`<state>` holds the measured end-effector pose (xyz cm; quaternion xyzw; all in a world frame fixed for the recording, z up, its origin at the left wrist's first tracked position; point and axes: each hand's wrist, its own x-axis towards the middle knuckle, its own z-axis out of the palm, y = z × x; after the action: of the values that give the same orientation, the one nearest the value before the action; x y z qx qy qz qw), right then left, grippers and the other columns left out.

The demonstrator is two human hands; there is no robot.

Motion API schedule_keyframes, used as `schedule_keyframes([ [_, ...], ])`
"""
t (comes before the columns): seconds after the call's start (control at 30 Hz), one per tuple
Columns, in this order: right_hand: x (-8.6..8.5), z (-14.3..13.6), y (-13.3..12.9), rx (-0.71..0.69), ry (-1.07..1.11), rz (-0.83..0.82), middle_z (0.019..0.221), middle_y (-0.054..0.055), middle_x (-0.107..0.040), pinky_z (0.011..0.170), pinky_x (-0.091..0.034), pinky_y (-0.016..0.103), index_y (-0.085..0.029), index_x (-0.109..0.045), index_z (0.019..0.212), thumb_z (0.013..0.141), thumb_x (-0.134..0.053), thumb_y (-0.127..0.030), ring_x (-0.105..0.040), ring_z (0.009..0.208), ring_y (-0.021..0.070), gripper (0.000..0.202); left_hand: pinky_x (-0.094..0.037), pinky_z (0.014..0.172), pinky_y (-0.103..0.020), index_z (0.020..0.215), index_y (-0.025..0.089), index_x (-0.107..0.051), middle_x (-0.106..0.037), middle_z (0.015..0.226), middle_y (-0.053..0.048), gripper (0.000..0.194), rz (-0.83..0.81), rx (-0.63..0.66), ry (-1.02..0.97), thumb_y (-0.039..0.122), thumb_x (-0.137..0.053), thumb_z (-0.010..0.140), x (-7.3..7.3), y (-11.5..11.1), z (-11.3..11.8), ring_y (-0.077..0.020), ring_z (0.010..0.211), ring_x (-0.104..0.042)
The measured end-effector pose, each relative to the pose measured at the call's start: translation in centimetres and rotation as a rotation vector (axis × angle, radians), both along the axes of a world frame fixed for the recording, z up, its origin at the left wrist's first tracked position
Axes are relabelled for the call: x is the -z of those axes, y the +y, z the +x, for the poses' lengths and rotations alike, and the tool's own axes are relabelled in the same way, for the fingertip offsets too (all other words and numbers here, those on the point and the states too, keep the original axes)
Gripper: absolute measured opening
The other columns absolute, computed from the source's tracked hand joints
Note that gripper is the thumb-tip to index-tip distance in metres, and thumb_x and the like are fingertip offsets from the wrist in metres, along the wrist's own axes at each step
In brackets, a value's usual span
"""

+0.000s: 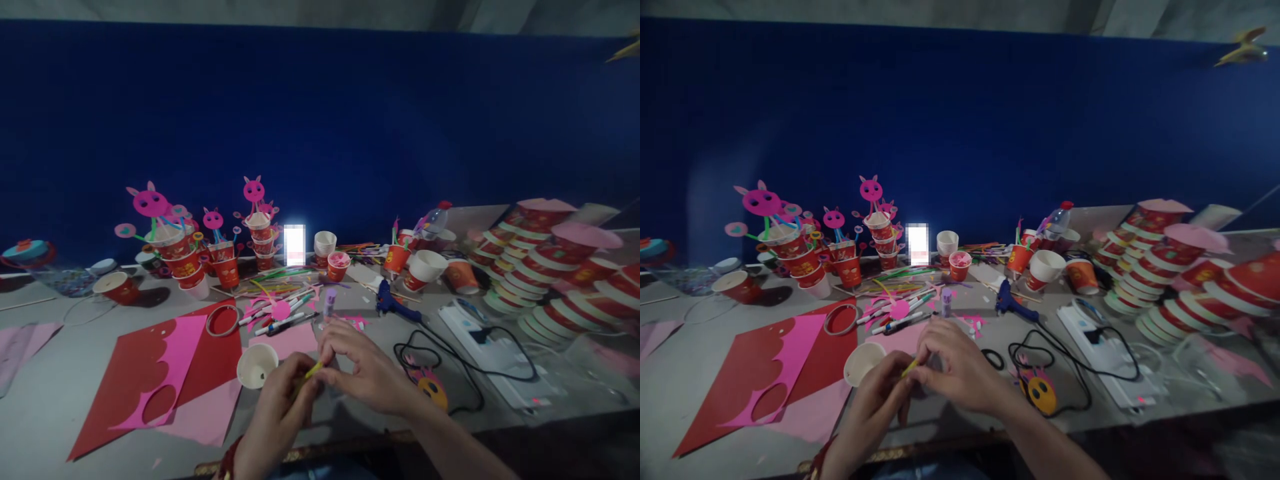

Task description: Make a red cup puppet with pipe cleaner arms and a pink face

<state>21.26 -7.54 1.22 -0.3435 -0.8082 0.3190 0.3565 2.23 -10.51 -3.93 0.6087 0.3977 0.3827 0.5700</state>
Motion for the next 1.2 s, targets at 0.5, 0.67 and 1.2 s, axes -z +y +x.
schedule_keyframes([
  [0.5,0.6,0.2,-0.3,0.072,0.071,-0.101,0.095,0.002,-0.065,0.107,-0.038,0.039,-0.022,-0.064,0.09,0.088,-0.071,-0.027,-0.06,0.098,0.0206,0.009,-0.047,0.066,-0.023,0.083,0.017,-0.067,-0.061,0.078,-0.003,0.022,0.026,-0.06,-0.18,0.037,-0.066,0.092,-0.3,0.4,0.5,-0.0144,0.072,-0.06],
  [0.67,0.9,0.8,-0.2,-0.055,0.126,-0.221,0.127,0.007,-0.063,0.106,-0.041,0.037,-0.023,-0.061,0.123,0.079,-0.082,-0.036,-0.056,0.121,0.0249,0.05,-0.046,0.064,-0.02,0.082,0.019,-0.067,-0.057,0.08,0.0,0.02,-0.113,-0.163,-0.438,0.036,-0.076,0.085,-0.2,0.6,0.8,-0.0118,0.07,-0.055],
  [1.2,1.0,0.2,-0.8,0.072,0.084,-0.295,0.122,0.003,-0.063,0.097,-0.05,0.031,-0.027,-0.055,0.128,0.071,-0.072,-0.007,-0.061,0.112,0.0207,0.062,-0.042,0.066,-0.02,0.09,0.019,-0.065,-0.054,0.078,0.002,0.022,-0.121,-0.221,-0.338,0.041,-0.069,0.09,0.9,1.7,1.3,-0.0111,0.07,-0.048],
])
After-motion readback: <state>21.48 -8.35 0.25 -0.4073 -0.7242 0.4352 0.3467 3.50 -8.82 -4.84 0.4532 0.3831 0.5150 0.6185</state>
